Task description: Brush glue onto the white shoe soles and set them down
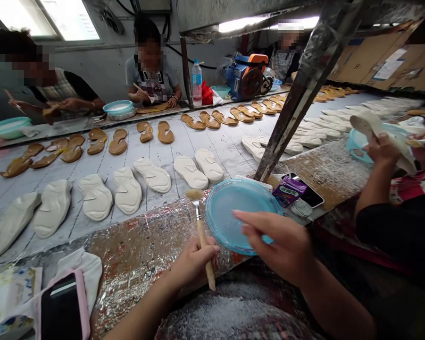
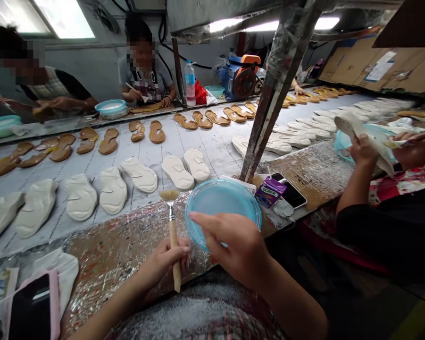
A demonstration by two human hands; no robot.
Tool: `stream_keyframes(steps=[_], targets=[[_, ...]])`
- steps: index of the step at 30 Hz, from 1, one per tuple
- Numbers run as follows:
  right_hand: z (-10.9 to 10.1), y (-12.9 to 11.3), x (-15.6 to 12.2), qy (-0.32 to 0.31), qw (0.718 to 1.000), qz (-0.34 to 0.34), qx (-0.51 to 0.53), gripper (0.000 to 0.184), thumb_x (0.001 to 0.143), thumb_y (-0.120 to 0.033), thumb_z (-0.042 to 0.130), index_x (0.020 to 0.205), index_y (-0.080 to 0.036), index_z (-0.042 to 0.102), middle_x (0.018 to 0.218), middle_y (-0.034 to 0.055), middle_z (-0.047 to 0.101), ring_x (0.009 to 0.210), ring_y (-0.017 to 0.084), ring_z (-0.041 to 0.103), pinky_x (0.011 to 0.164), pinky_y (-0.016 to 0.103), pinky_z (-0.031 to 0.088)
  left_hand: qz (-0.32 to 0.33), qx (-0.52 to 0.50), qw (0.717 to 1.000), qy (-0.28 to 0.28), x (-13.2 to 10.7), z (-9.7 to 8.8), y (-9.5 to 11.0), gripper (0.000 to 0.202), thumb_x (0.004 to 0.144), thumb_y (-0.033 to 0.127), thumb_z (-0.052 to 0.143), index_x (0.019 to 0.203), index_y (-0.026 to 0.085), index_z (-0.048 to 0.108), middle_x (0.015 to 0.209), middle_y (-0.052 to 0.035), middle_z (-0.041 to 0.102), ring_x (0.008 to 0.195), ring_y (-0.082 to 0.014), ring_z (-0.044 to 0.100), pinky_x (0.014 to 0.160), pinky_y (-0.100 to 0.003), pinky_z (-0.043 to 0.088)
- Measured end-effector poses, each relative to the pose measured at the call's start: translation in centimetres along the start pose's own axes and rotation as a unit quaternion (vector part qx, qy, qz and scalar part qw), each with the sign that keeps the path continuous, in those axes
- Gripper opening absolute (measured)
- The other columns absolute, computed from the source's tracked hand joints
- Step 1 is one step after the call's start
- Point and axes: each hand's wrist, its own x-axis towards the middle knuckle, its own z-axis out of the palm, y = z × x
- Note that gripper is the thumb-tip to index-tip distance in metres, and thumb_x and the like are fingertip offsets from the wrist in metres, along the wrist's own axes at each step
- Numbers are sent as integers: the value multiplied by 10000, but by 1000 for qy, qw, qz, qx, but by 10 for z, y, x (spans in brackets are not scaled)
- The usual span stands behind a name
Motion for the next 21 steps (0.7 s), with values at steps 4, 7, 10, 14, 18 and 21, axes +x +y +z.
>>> stream_keyframes(steps=[4,7,10,14,18,21], targets=[[40,10,2,-74,997,19,0,240,1004,-211,545,1112,-213,759,669,8,644,605,124,528,585,279,368,9,37,990,-135,5,11,21,326,868,404,598,639,177,548,623,4,526,598,-133,469,582,-278,351],[43,26,0,-66,992,109,15,277,968,-345,634,781,-177,751,614,28,619,610,141,520,606,297,357,30,70,970,-232,9,8,32,456,859,580,640,682,160,657,675,-40,632,639,-161,545,611,-292,408],[26,42,-10,-46,972,219,70,462,1003,-517,557,765,-160,728,628,40,647,598,140,561,584,270,420,47,86,981,-164,18,-15,33,567,837,703,598,726,160,718,709,-68,668,686,-184,586,681,-315,458],[4,56,-27,-44,931,330,151,591,1022,-633,417,956,-153,755,689,55,705,633,153,652,580,248,511,28,107,985,132,54,-66,25,511,955,603,425,903,163,678,880,-78,655,796,-196,591,740,-329,480],[8,57,-33,-53,899,404,161,477,888,-607,654,699,-169,660,580,21,644,553,136,605,526,227,467,-29,166,937,305,115,-108,26,440,964,445,579,1316,181,587,1270,-114,611,1103,-263,600,969,-465,485],[22,55,-30,-65,884,437,153,417,891,-536,653,672,-184,612,498,-18,577,472,119,549,478,219,415,-90,196,898,383,157,-120,25,596,942,443,662,1462,211,487,1500,-138,472,1345,-340,485,1119,-593,392]])
